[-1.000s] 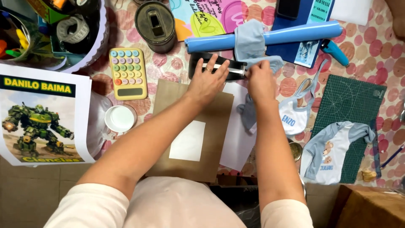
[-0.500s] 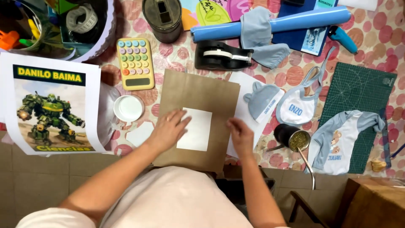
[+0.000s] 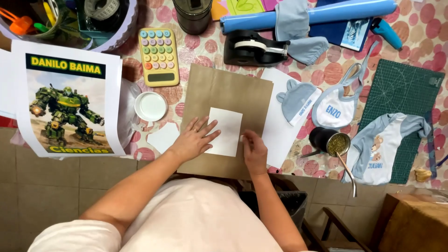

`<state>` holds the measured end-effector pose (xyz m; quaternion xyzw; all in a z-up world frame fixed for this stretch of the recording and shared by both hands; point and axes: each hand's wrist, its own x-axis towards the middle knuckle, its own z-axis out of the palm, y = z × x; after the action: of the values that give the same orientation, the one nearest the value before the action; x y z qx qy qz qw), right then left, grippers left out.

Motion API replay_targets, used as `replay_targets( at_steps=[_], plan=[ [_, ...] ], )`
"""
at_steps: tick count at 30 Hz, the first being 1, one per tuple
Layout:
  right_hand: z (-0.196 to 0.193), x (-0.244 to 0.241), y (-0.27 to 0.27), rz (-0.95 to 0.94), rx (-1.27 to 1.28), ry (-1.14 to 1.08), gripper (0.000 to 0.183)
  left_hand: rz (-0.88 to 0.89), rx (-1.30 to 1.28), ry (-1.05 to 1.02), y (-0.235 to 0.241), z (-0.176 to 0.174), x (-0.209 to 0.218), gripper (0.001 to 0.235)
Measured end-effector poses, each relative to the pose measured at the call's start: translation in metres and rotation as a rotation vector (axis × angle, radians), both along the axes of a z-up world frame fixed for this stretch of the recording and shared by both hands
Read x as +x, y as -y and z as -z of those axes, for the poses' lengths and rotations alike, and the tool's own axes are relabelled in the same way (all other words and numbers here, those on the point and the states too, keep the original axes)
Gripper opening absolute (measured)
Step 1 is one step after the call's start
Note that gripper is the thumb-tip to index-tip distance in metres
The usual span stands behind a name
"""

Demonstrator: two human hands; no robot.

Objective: Cutting out printed labels and using a heat press machine to apply them to paper bags

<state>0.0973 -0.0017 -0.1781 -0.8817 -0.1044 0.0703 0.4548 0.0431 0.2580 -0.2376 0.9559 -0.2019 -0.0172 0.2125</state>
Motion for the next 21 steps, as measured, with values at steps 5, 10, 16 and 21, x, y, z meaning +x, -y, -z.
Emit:
replay_targets(
  at_steps=[5, 10, 16, 21],
  plan=[
    [0.007, 0.002, -0.001, 0.034, -0.046, 0.087, 0.012, -0.002, 0.002, 0.023, -0.001, 0.008, 0.0, 0.064],
    [0.042, -0.016, 0.002, 0.061, -0.022, 0.086, 0.029, -0.012, -0.013, 0.057, 0.0, 0.006, -0.001, 0.064],
    [0.039, -0.019, -0.005, -0.031, -0.107, 0.079, 0.062, -0.012, -0.002, 0.075, -0.001, 0.012, -0.002, 0.065],
    [0.039, -0.023, -0.001, -0.02, -0.046, -0.003, 0.067, -0.01, 0.012, 0.075, 0.001, 0.01, -0.003, 0.067]
  ],
)
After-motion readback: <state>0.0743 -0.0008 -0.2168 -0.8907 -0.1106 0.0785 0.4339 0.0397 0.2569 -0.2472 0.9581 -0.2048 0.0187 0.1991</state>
